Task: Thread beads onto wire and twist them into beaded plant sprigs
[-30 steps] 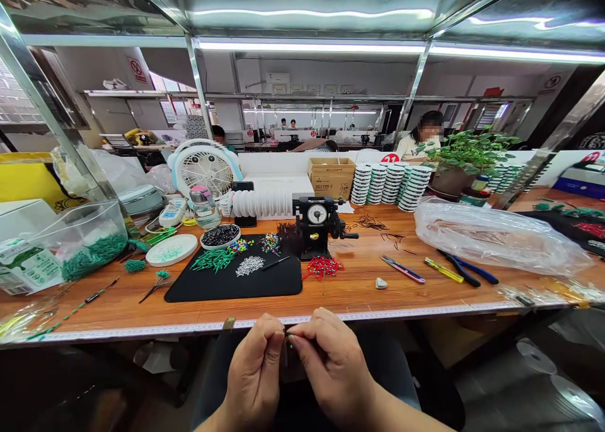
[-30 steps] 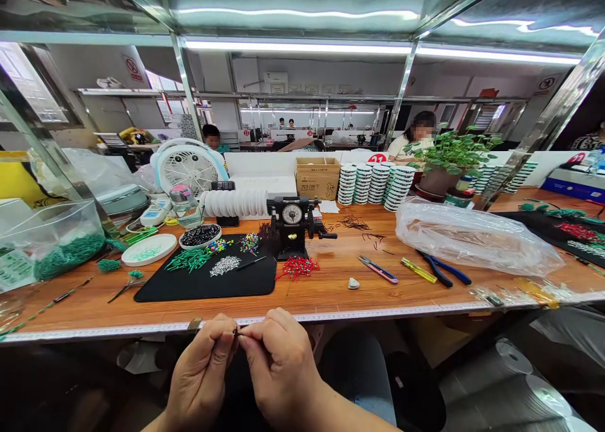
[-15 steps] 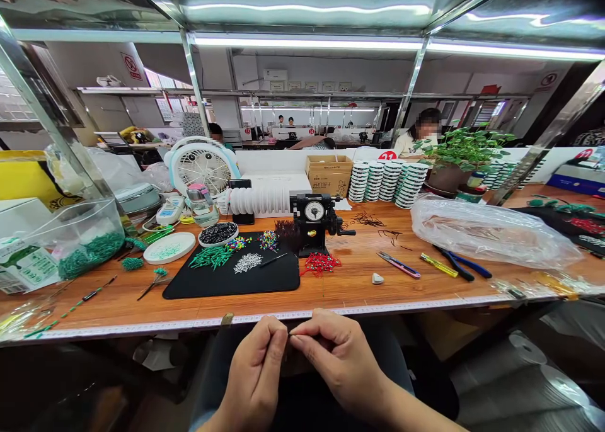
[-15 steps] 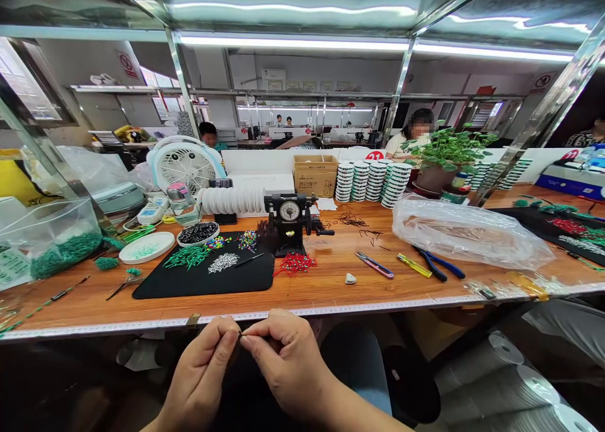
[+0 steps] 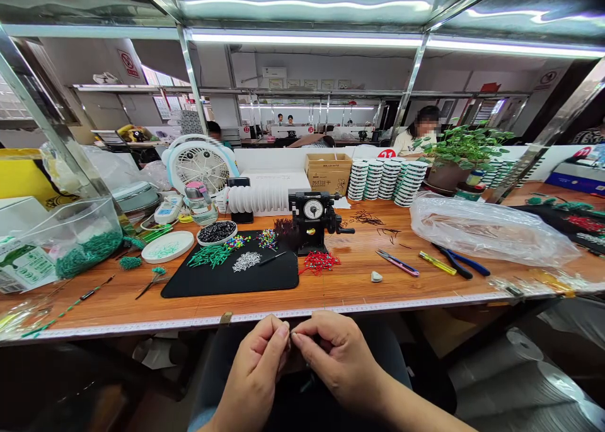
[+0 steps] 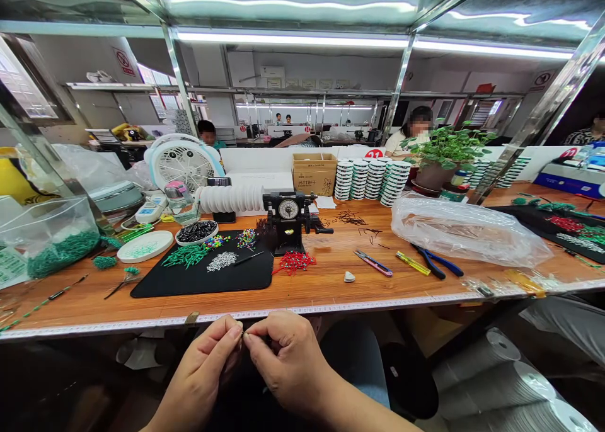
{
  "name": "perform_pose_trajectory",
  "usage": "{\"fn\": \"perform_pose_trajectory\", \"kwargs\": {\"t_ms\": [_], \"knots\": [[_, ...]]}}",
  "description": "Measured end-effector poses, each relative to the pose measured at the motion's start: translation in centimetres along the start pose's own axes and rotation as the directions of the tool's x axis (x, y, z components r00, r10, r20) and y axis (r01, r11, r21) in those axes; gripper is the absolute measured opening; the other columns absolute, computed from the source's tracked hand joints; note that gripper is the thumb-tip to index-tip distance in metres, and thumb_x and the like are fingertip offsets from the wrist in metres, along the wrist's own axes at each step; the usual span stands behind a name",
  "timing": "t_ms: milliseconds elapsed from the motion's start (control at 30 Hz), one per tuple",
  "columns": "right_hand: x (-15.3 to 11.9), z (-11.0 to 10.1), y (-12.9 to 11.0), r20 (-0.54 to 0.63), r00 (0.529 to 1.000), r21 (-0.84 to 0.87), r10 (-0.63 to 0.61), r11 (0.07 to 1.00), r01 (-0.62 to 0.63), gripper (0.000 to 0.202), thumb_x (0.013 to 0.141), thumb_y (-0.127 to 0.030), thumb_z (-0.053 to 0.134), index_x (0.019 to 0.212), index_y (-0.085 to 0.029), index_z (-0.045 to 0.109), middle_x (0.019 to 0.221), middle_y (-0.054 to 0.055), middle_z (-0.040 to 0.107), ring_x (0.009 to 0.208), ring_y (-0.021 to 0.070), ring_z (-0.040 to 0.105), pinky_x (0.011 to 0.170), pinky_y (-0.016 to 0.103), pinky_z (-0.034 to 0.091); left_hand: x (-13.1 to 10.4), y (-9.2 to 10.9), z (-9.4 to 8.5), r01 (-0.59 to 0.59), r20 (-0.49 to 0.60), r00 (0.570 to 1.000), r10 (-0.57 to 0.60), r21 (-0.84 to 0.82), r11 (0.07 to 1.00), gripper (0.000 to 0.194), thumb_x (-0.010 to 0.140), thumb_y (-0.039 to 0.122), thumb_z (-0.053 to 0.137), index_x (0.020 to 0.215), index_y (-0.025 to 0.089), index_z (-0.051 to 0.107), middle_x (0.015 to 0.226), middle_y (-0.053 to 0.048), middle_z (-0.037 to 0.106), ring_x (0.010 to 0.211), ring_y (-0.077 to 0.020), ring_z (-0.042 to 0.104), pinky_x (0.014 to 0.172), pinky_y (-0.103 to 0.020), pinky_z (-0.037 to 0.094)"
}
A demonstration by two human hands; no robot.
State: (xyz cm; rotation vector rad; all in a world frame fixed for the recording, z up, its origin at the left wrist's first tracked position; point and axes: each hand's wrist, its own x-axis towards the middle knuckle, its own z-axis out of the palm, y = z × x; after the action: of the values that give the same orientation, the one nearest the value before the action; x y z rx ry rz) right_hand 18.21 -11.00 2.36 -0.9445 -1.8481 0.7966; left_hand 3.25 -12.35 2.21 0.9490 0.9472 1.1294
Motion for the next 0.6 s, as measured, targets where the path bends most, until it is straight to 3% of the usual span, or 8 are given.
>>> {"fn": "perform_pose_trajectory", "kwargs": {"t_ms": [233, 400, 500, 600], "knots": [[-0.17, -0.48, -0.21, 0.051, 0.999, -0.021, -0.006, 1.000, 0.007, 0.015, 0.085, -0.018, 0.053, 0.079, -0.017, 0.067, 0.071, 0.001, 0.063, 0.065, 0.0110, 0.054, 0.062, 0.021, 0.038, -0.08, -0.22, -0.25, 0.021, -0.010, 1.000, -0.020, 0.033, 0.999, 0.031, 0.080, 0.041, 0.061, 0.065, 0.018, 0.047, 0.059, 0.006, 0.035, 0.054, -0.0089, 0.027, 0.049, -0.018, 0.029], [0.07, -0.13, -0.27, 0.012, 0.999, 0.031, 0.053, 0.998, -0.053, 0.017, 0.081, -0.016, 0.057, 0.072, -0.017, 0.071, 0.061, 0.000, 0.063, 0.057, 0.0100, 0.052, 0.056, 0.021, 0.037, -0.16, -0.37, -0.05, -0.073, 0.014, 0.997, 0.071, 0.150, 0.986, 0.030, 0.083, 0.042, 0.056, 0.066, 0.018, 0.047, 0.060, 0.006, 0.035, 0.054, -0.0096, 0.026, 0.049, -0.020, 0.028], [0.21, -0.23, -0.34, 0.028, 0.996, 0.102, 0.090, 0.991, -0.092, 0.017, 0.082, -0.016, 0.057, 0.076, -0.019, 0.073, 0.066, 0.000, 0.067, 0.060, 0.0107, 0.055, 0.059, 0.020, 0.039, -0.13, -0.12, 0.05, -0.122, 0.007, 0.992, 0.124, 0.220, 0.968, 0.031, 0.083, 0.041, 0.056, 0.064, 0.018, 0.048, 0.059, 0.005, 0.037, 0.053, -0.0096, 0.027, 0.048, -0.020, 0.028], [0.15, -0.52, -0.43, 0.063, 0.995, 0.107, 0.080, 0.990, -0.086, 0.015, 0.084, -0.018, 0.056, 0.084, -0.019, 0.071, 0.073, 0.001, 0.067, 0.067, 0.0121, 0.058, 0.063, 0.021, 0.041, -0.06, 0.08, -0.03, -0.083, -0.004, 0.996, 0.085, 0.164, 0.983, 0.031, 0.083, 0.041, 0.056, 0.065, 0.018, 0.047, 0.058, 0.006, 0.034, 0.053, -0.0092, 0.025, 0.047, -0.019, 0.026]]}}
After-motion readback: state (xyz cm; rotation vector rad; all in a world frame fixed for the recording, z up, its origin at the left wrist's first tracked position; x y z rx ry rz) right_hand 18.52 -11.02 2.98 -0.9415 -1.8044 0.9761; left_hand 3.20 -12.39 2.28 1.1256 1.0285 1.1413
